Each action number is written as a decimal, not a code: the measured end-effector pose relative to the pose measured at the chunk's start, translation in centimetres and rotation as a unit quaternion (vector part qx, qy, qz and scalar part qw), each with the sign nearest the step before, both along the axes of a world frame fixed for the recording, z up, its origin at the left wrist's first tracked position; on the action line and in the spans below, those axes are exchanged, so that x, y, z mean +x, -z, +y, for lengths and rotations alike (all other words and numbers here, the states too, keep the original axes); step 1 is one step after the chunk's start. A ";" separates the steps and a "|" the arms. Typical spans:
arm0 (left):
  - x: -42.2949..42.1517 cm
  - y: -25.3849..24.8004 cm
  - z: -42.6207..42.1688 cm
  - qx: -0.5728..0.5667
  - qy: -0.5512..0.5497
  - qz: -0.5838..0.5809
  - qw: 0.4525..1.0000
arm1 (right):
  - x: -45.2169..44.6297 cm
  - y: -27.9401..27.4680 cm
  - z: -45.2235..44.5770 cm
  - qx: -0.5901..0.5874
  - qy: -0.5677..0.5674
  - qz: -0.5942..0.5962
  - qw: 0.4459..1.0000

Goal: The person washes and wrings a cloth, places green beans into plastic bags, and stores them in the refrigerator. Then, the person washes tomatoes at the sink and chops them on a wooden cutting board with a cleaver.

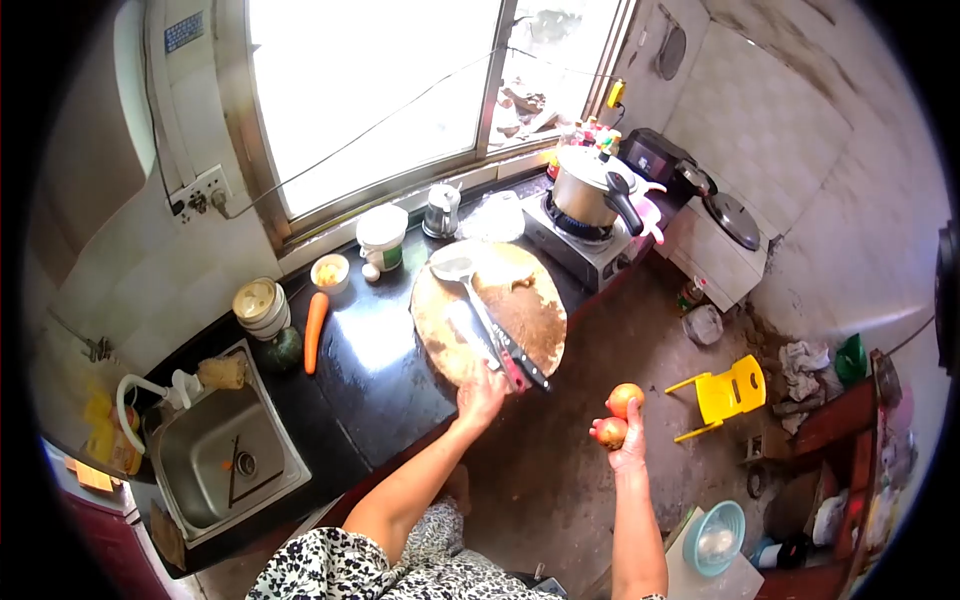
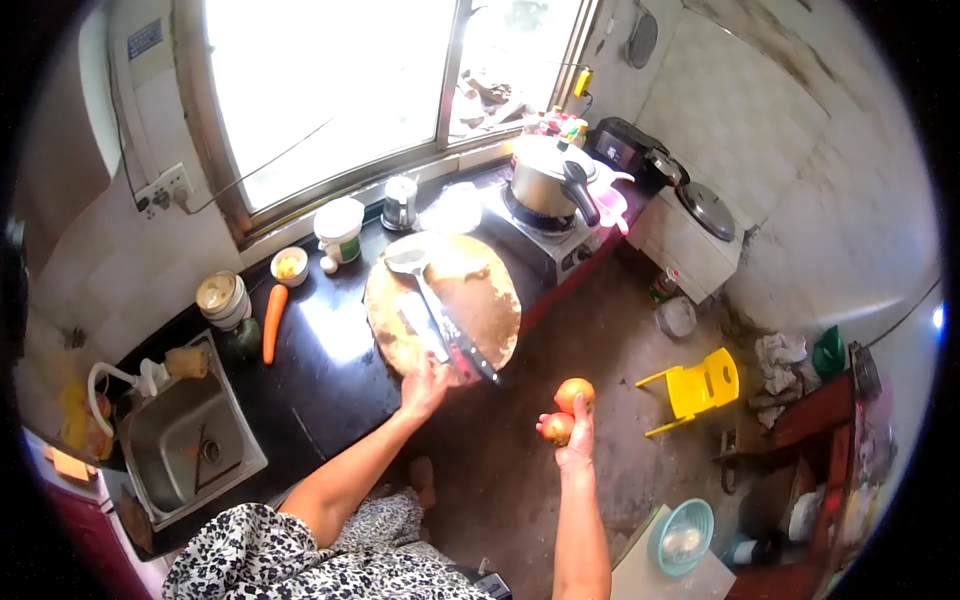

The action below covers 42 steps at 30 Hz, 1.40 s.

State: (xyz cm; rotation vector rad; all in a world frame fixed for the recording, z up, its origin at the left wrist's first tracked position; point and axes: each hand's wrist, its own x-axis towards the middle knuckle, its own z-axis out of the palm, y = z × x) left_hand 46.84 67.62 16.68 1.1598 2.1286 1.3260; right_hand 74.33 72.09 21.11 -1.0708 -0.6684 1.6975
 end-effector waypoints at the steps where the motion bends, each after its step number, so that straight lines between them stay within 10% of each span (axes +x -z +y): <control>1: -1.0 0.4 1.9 -0.011 -0.020 0.001 1.000 | -0.5 0.3 1.7 0.007 -0.014 -0.021 1.000; 12: -8.2 1.5 13.4 -0.154 -0.128 0.044 0.979 | -14.1 3.5 19.9 -0.018 -0.225 -0.041 0.973; 22: -15.5 2.1 12.6 -0.149 -0.211 0.362 0.896 | -24.9 5.4 29.2 -0.100 -0.269 -0.116 0.951; 32: 4.8 -1.8 10.8 -0.267 -0.135 0.126 0.946 | -29.5 7.5 35.2 0.065 -0.350 -0.143 0.924; 42: 7.9 -0.7 10.6 -0.199 -0.371 0.060 0.905 | -24.7 4.7 30.7 0.608 -0.421 -0.330 0.587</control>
